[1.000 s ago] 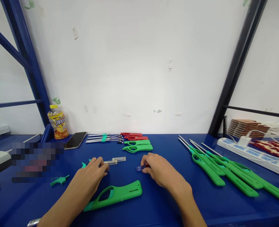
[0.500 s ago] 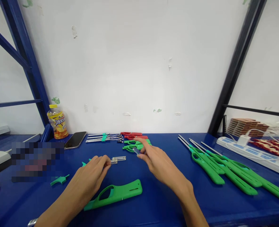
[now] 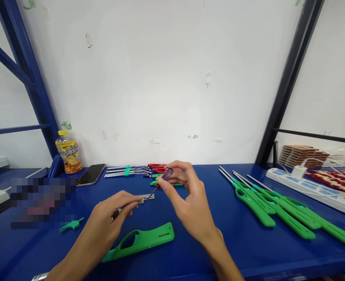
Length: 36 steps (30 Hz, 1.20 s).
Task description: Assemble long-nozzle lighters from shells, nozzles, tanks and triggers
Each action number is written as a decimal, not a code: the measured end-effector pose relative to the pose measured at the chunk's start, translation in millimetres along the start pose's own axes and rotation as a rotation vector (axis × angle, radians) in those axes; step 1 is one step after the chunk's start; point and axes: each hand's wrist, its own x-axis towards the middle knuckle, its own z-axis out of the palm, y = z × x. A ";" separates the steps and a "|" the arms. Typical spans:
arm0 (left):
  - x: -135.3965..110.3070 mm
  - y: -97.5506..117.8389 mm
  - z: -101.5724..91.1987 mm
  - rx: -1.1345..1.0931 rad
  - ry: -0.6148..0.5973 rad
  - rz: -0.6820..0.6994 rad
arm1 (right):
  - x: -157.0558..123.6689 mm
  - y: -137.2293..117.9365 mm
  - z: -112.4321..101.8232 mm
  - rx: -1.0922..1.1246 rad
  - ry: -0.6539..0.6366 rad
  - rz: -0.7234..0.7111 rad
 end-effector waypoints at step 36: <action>-1.8 14.1 1.7 -0.257 0.068 -0.106 | -0.5 -1.5 -0.6 -0.031 0.154 -0.012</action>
